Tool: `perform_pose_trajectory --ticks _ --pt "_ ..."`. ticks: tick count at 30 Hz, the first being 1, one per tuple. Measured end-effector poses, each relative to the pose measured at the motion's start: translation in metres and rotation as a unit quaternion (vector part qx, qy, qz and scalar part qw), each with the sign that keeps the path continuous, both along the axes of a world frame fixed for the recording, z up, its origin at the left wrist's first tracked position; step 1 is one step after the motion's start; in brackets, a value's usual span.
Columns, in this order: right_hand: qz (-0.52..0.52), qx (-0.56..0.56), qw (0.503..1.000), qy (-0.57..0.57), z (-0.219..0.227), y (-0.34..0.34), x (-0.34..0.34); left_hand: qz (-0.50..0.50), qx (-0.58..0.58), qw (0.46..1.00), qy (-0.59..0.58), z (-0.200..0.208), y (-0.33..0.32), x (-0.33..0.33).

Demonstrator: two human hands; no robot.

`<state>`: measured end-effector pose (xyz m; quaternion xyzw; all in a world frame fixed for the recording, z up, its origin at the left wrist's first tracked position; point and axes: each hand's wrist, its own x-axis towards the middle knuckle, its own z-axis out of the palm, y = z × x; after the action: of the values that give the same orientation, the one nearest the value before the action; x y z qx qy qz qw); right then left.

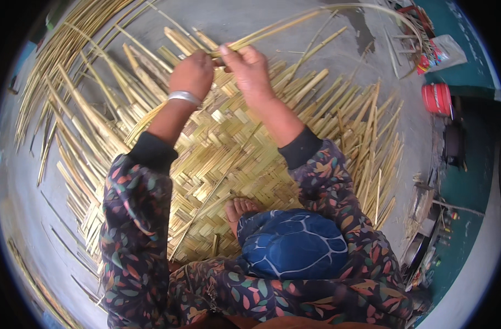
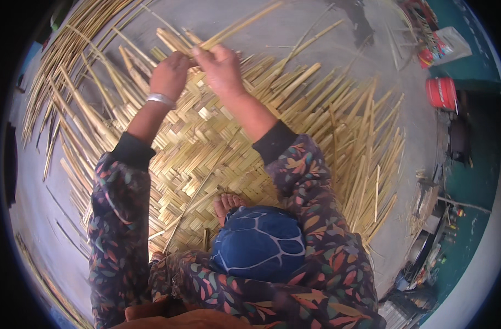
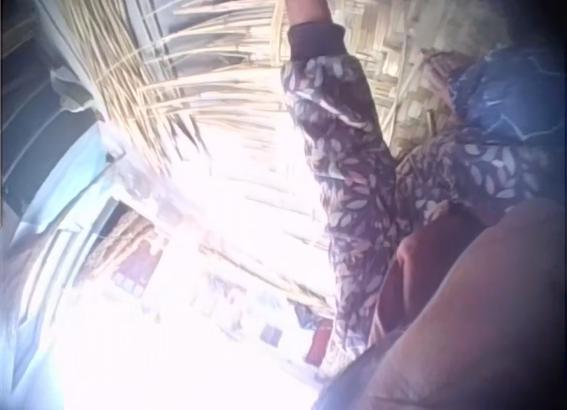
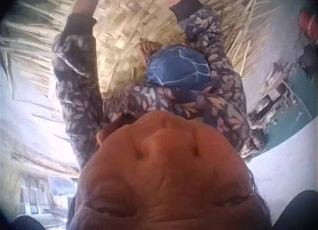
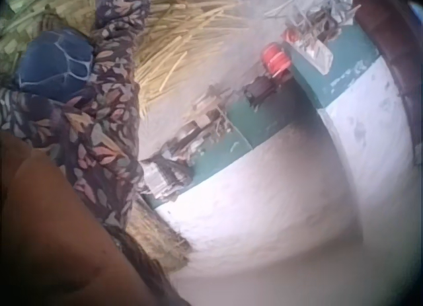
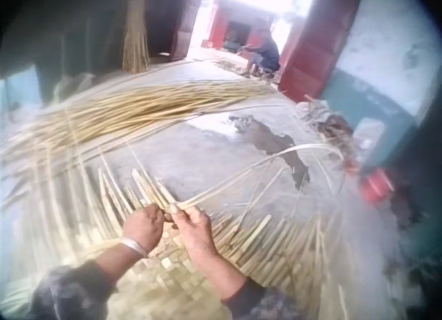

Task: The person weaves a basket by hand using dried palm leaves. They interlace the leaves in a crisscross pattern, gradually building up the structure of the basket.

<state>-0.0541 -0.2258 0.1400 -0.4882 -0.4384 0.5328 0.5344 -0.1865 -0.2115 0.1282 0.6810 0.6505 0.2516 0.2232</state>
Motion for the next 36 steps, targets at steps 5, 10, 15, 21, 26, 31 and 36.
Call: perform_pose_trajectory --ticks 5,10,15,21,26,31,36 --pt "0.085 0.037 0.991 0.100 0.015 -0.018 -0.029 -0.071 0.001 0.983 -0.170 -0.033 0.034 -0.058" --pt "0.059 -0.034 0.988 0.141 0.024 -0.012 -0.014 -0.127 -0.010 0.972 -0.196 0.049 -0.021 -0.040" --pt "0.022 -0.062 0.991 0.116 0.020 -0.014 -0.017 -0.128 0.052 0.989 -0.047 0.055 -0.029 -0.032" --pt "-0.006 0.046 0.999 0.010 0.022 -0.016 -0.013 -0.160 0.021 0.984 -0.073 0.057 -0.023 -0.037" --pt "-0.003 0.061 0.998 0.019 0.039 -0.019 -0.013 -0.123 0.018 0.986 -0.115 0.063 -0.026 -0.038" --pt "0.023 0.000 0.998 0.063 0.044 -0.025 -0.028 -0.040 0.073 0.990 -0.111 0.047 -0.023 -0.047" --pt "0.080 0.040 0.982 0.166 0.059 -0.040 -0.024 0.094 -0.050 0.948 -0.299 0.045 0.011 -0.061"
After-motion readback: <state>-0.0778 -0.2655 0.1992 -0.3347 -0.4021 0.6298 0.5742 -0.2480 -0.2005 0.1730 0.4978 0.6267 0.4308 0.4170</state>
